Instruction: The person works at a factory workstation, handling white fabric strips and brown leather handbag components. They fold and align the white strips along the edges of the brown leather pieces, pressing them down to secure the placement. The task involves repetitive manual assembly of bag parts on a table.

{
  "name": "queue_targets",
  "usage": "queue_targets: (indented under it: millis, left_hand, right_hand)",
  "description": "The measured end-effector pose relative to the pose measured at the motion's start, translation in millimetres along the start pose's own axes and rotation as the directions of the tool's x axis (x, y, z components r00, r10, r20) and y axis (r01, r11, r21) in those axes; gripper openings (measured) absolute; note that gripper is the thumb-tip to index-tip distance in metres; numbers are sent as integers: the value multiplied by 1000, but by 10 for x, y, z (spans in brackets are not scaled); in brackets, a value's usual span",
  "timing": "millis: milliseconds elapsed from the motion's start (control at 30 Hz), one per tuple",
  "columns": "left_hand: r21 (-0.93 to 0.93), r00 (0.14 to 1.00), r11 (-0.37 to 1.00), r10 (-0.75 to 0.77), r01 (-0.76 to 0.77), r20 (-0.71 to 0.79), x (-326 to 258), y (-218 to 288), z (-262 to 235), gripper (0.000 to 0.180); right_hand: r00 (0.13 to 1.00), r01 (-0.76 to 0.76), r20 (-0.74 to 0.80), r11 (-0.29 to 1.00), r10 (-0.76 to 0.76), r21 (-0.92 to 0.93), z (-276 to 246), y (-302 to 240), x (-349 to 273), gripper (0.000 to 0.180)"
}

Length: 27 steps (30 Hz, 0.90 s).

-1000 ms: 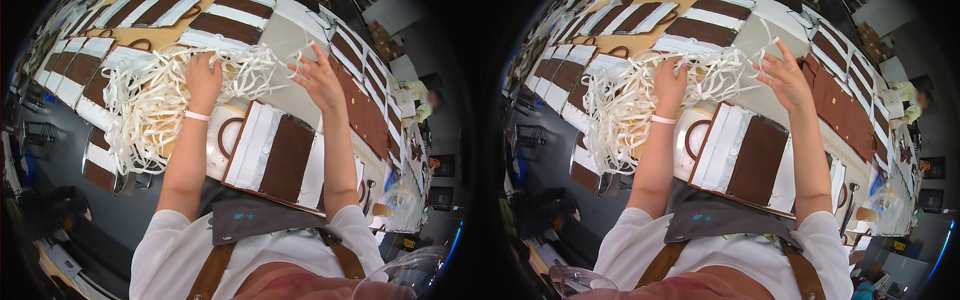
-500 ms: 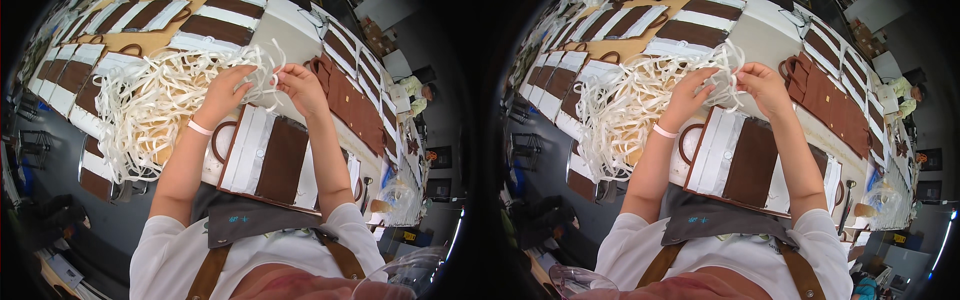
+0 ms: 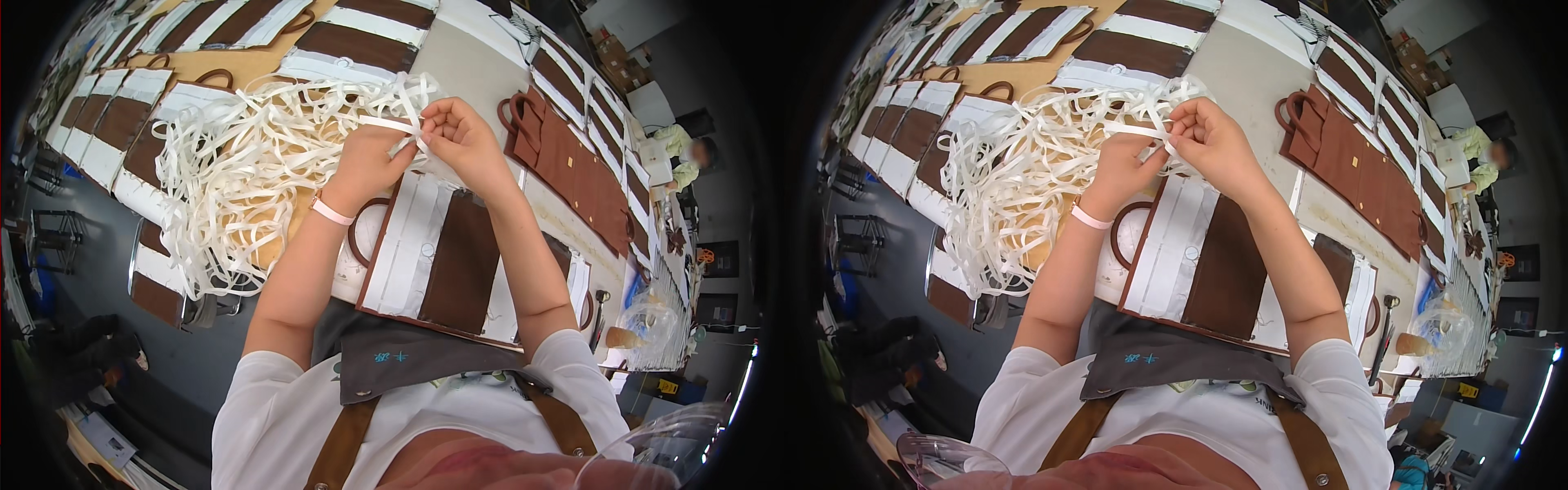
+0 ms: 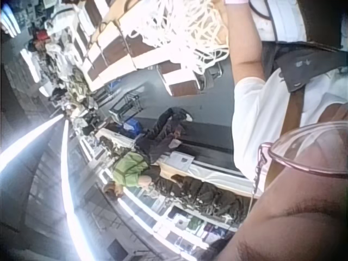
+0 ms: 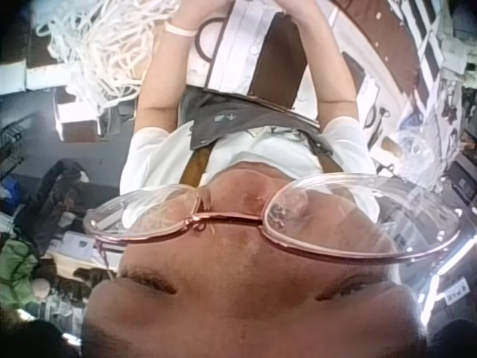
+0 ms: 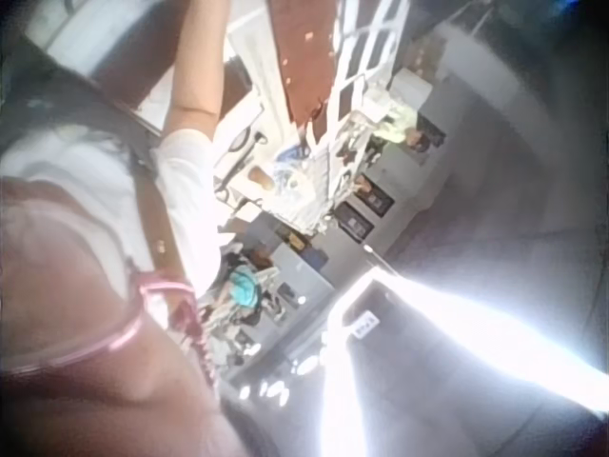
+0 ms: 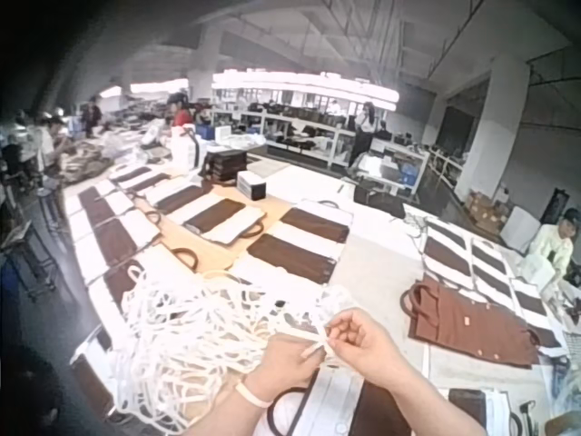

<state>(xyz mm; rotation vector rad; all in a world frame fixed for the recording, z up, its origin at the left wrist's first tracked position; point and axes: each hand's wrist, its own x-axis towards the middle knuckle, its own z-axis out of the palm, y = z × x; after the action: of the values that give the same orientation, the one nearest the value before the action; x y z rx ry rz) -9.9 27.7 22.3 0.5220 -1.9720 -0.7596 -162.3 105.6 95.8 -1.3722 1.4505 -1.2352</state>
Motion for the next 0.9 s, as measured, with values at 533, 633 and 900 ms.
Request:
queue_targets:
  millis: [533,633,900]
  left_hand:
    - [-890,924,389,-372,238,85,49,-102,-110,3]
    - [-972,917,173,-389,161,83,63,-193,-192,1]
    - [-957,931,135,-300,256,207,49,-292,-206,7]
  right_hand:
    - [910,-20,-405,969,-85,-248,-306,244,300,8]
    - [842,54,-540,992,15,112,-699,329,432,6]
    - [869,233,-495,898,-20,373,-714,-50,565,9]
